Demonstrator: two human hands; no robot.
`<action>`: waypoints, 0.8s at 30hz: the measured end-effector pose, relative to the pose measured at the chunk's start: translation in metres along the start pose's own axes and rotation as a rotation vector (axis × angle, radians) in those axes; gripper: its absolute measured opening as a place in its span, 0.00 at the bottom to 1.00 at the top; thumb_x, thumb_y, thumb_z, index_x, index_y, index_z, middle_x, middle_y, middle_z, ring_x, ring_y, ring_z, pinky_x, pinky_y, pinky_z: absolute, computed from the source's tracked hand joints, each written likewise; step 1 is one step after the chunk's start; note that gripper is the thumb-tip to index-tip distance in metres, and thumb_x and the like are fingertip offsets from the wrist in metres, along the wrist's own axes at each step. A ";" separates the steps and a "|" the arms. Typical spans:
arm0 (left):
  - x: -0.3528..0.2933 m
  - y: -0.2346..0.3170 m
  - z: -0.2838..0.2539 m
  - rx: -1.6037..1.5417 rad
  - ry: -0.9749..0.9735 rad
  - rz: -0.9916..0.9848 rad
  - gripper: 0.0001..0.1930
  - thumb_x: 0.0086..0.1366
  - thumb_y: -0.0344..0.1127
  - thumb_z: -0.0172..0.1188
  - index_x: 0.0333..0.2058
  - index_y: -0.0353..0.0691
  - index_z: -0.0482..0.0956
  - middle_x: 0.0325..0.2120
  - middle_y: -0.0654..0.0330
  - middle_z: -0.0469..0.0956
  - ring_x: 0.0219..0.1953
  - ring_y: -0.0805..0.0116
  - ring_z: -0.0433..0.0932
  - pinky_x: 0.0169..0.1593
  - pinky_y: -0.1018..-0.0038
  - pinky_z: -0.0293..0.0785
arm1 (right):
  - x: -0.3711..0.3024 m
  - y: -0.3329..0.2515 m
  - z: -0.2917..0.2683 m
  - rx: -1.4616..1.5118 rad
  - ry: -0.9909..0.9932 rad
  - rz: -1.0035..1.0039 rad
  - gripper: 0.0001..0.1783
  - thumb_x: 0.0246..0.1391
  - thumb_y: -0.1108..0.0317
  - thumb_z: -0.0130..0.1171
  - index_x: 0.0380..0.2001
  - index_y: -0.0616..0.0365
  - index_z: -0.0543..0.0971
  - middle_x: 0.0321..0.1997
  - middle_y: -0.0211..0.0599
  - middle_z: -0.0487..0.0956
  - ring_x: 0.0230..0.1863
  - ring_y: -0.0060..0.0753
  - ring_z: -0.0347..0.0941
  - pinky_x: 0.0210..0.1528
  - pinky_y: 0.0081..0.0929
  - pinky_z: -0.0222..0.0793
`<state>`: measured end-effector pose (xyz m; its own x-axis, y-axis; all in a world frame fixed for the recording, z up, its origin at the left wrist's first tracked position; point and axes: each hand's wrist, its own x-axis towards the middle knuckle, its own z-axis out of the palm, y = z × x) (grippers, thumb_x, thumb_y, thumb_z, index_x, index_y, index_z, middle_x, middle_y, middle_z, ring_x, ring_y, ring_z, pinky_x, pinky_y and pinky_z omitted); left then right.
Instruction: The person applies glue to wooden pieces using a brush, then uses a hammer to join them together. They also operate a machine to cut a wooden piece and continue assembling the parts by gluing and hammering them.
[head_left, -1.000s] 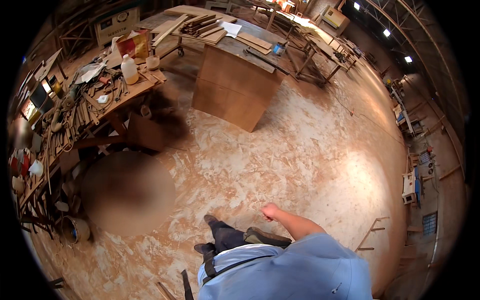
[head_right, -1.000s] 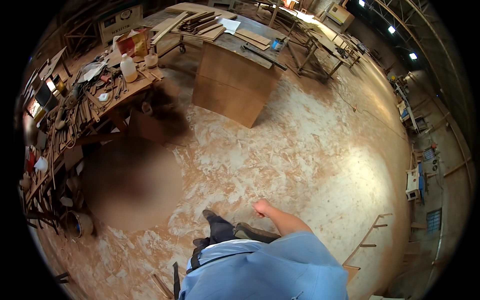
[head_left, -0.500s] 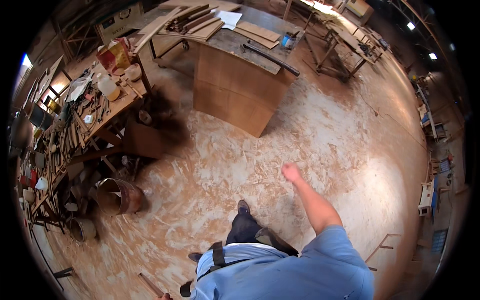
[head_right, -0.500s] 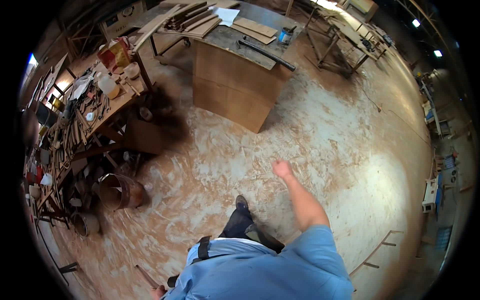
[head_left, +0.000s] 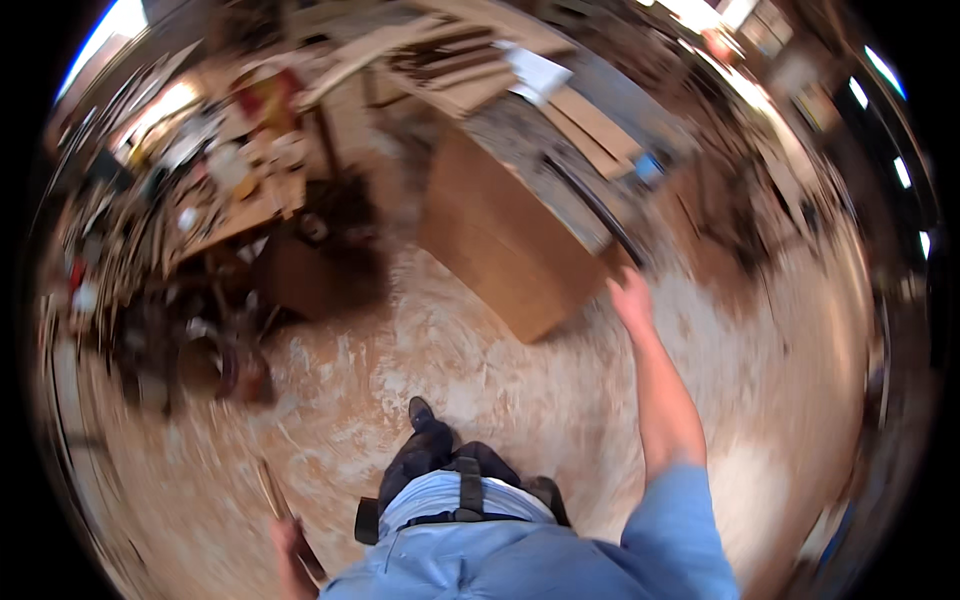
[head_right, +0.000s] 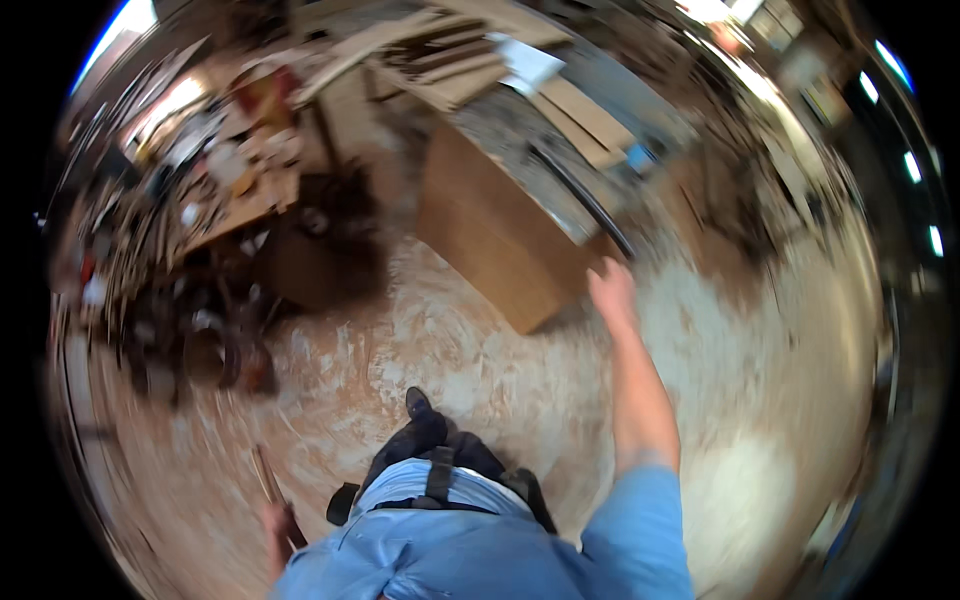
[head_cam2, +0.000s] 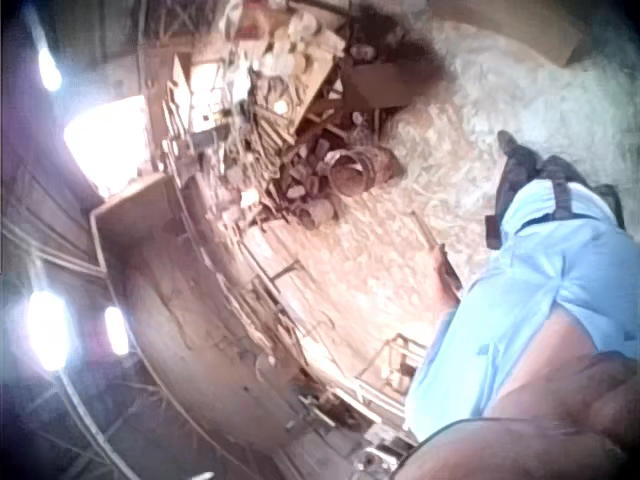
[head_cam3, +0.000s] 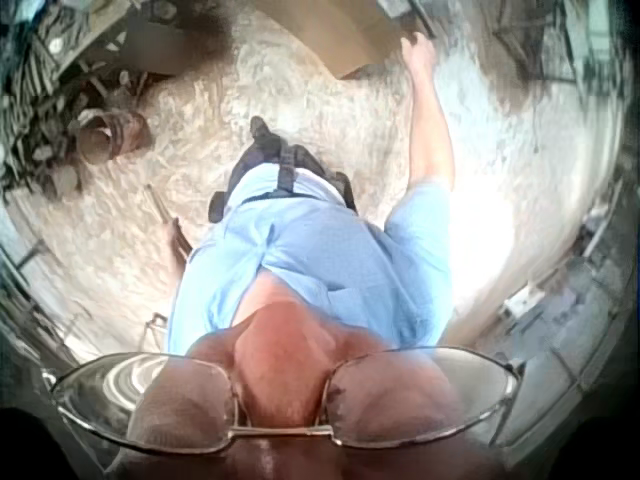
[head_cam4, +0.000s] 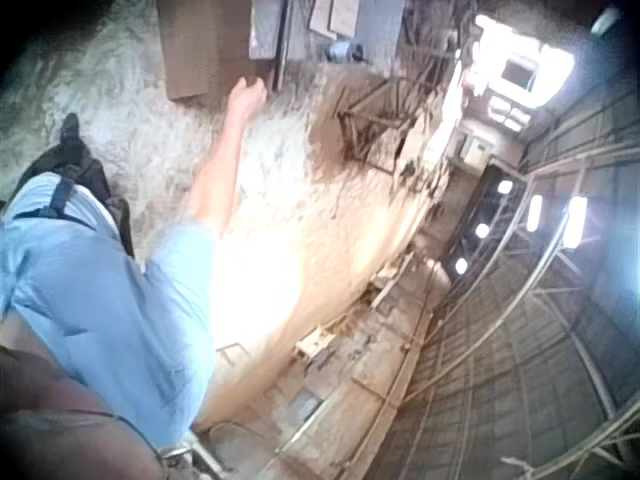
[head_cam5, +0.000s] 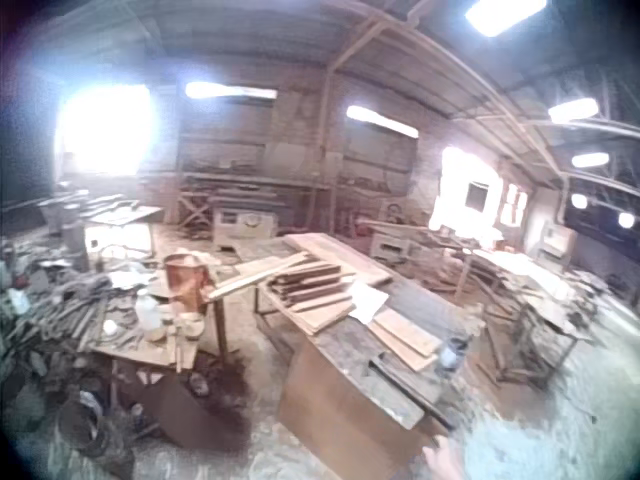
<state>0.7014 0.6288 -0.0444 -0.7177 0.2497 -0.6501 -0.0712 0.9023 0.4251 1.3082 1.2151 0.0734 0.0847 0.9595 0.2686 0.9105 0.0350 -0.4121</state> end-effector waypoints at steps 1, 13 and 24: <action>0.019 0.010 0.012 -0.011 0.033 0.094 0.06 0.54 0.30 0.61 0.24 0.37 0.72 0.15 0.61 0.73 0.15 0.70 0.71 0.19 0.70 0.68 | 0.018 -0.004 -0.008 0.001 -0.154 0.063 0.30 0.50 0.57 0.62 0.52 0.66 0.74 0.54 0.57 0.75 0.58 0.52 0.69 0.60 0.38 0.64; -0.206 0.268 0.118 -0.819 0.186 0.398 0.15 0.55 0.34 0.64 0.38 0.36 0.71 0.23 0.63 0.75 0.25 0.74 0.75 0.32 0.74 0.74 | 0.156 0.187 0.064 0.069 -0.678 0.043 0.24 0.53 0.60 0.60 0.46 0.70 0.73 0.35 0.46 0.75 0.36 0.41 0.70 0.40 0.38 0.66; -0.449 0.096 0.219 -1.267 0.699 0.026 0.13 0.63 0.38 0.59 0.39 0.36 0.69 0.26 0.61 0.76 0.25 0.74 0.77 0.31 0.76 0.77 | 0.226 0.105 0.048 0.430 -1.255 0.419 0.18 0.56 0.52 0.60 0.34 0.56 0.75 0.21 0.33 0.73 0.21 0.33 0.72 0.23 0.32 0.69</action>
<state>1.1685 0.6800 0.1502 -0.8871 -0.2933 -0.3565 -0.3411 -0.1039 0.9343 1.4036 1.4492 0.0493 -0.3073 0.5186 -0.7979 0.6936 -0.4521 -0.5609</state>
